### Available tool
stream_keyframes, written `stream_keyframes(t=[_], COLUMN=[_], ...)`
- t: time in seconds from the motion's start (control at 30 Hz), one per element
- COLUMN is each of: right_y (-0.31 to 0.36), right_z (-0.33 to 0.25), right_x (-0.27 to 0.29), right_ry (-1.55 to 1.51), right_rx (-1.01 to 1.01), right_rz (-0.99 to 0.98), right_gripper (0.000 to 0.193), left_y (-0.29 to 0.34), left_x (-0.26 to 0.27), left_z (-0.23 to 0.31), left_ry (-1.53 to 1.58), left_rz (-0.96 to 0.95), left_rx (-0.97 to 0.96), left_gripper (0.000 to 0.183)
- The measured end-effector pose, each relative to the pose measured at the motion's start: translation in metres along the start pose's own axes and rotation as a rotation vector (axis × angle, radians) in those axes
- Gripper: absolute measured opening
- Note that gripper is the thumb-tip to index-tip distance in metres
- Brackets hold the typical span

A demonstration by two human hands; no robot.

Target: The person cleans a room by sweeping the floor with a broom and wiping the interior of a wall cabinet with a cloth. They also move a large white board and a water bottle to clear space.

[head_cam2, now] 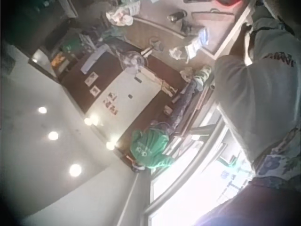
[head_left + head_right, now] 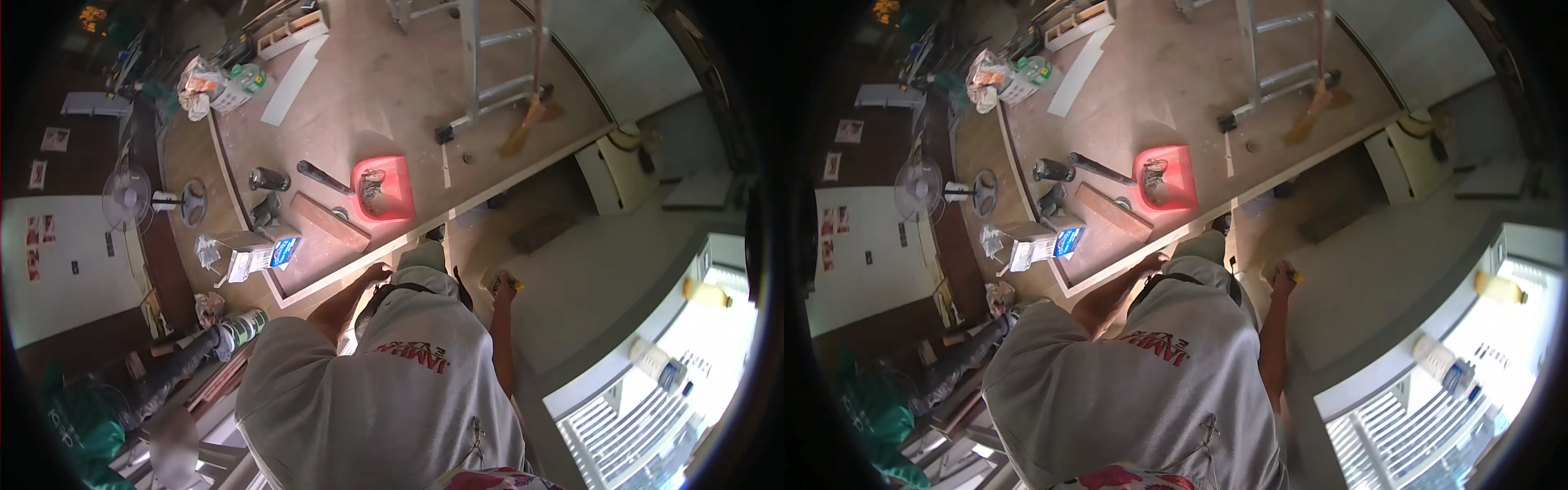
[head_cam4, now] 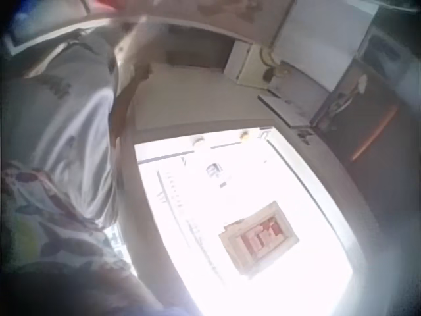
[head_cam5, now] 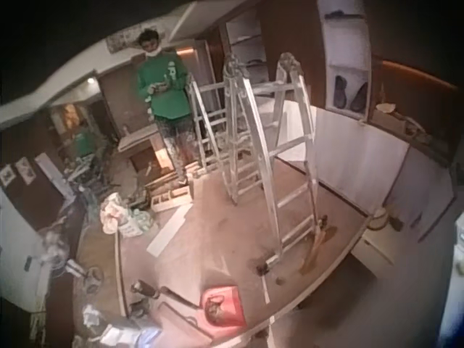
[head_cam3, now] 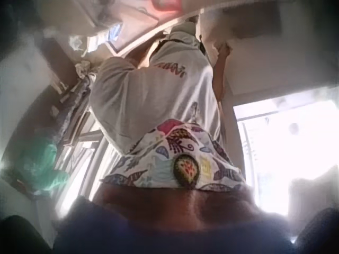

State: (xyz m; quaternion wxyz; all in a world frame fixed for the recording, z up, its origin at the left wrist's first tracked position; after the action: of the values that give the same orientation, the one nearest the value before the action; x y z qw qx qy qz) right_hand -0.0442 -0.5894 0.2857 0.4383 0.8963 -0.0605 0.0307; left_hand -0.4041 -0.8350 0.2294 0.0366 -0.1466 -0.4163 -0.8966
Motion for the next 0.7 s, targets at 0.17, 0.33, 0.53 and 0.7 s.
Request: stream_keyframes(t=[0.17,0.33,0.53,0.7], right_y=[-0.005,-0.076,-0.111,-0.107], right_z=[-0.059,-0.054,-0.07,-0.122], right_x=[0.01,0.06,0.037,-0.014], right_ry=[-0.121,-0.083,0.017,0.122], right_rx=[0.022,-0.027,-0.045,0.011], right_rz=[0.19,0.139,0.046,-0.137], right_gripper=[0.033,0.036,0.032,0.029], left_y=[-0.069,-0.114,-0.105,-0.038], left_x=[0.044,0.089,0.086,0.036], left_z=[0.081,0.175,0.183,0.148], left_ry=[0.006,0.294,0.523,0.713], left_rz=[0.221,0.378,0.517,0.42], left_rx=[-0.221,-0.168,-0.221,0.054], left_gripper=[0.022,0.034,0.034,0.033])
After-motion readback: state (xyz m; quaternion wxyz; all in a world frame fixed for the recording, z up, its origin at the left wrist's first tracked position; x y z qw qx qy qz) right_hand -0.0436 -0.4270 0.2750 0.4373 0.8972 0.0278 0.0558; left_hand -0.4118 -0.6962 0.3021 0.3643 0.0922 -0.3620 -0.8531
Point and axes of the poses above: each hand's wrist, its own y-axis away from the middle knuckle, its own x-axis out of the back of the hand, z = x × y, the point moved 1 cm from there along -y, towards the middle knuckle, and after that the axes turned 1 degree about z, right-handed, at the moved point
